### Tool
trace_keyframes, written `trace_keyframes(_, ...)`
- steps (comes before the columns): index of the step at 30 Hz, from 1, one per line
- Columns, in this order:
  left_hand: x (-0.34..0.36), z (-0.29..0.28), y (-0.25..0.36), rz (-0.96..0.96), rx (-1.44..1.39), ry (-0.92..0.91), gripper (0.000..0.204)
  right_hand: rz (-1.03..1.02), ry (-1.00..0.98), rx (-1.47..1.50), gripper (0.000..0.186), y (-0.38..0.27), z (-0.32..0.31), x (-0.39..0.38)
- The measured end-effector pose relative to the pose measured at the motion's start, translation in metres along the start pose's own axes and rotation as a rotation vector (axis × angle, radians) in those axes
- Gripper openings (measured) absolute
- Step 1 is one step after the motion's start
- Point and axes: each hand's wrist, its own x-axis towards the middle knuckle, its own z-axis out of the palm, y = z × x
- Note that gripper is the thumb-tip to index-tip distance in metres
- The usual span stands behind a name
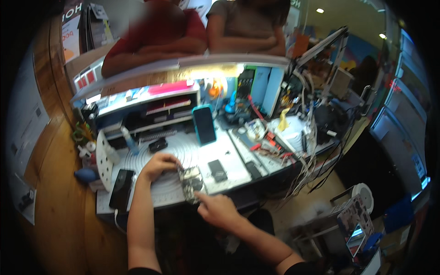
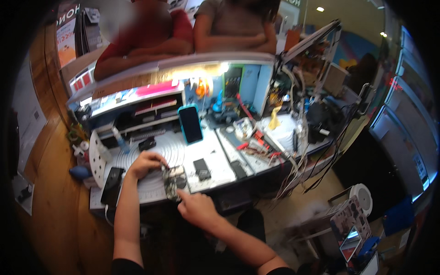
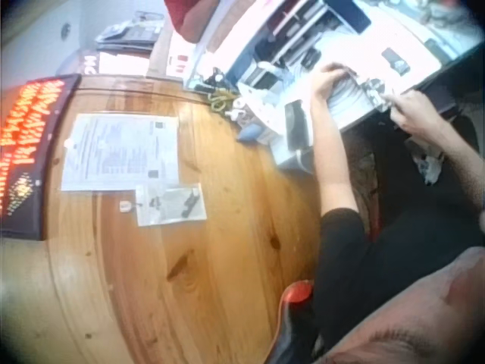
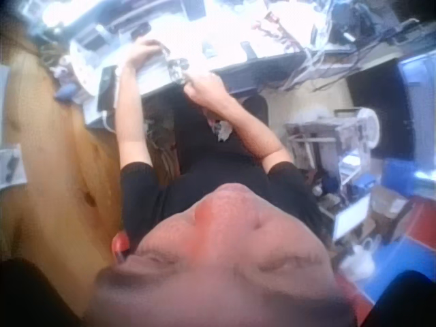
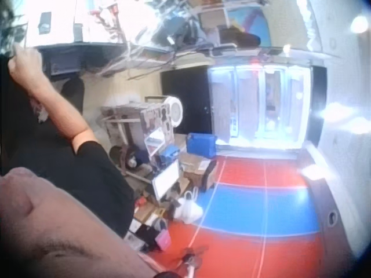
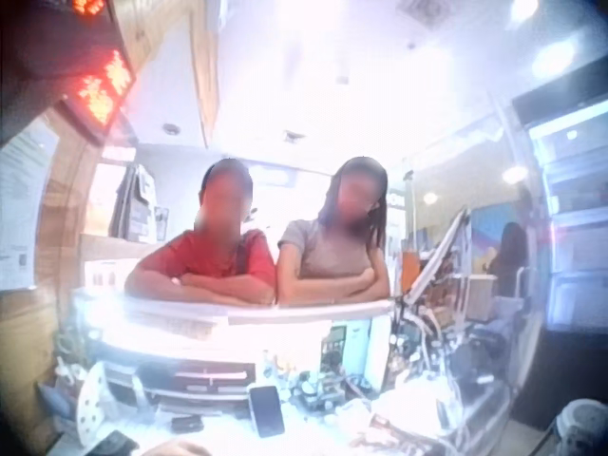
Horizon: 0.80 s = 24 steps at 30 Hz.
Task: The person holds a mobile phone circuit board and battery, connects them, then places the assembly into the phone housing and plugs a charging cable into the device.
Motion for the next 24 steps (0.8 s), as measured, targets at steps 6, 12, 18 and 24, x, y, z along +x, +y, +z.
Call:
trace_keyframes(6,-0.002,0.007,0.008,0.026,-0.109,-0.021,0.02,-0.048,-0.109,0.494,0.029,0.018,-0.008,-0.04)
trace_keyframes(12,0.001,0.006,0.009,0.033,-0.099,-0.031,0.02,0.4,-0.684,-0.152,0.061,0.17,0.04,-0.129)
trace_keyframes(18,-0.004,0.0,0.001,0.037,-0.088,-0.008,0.017,0.871,0.484,0.065,0.043,0.242,0.105,-0.23)
trace_keyframes(24,-0.003,0.004,0.005,0.048,-0.107,-0.01,0.017,0.738,0.479,-0.034,0.04,0.234,0.099,-0.236)
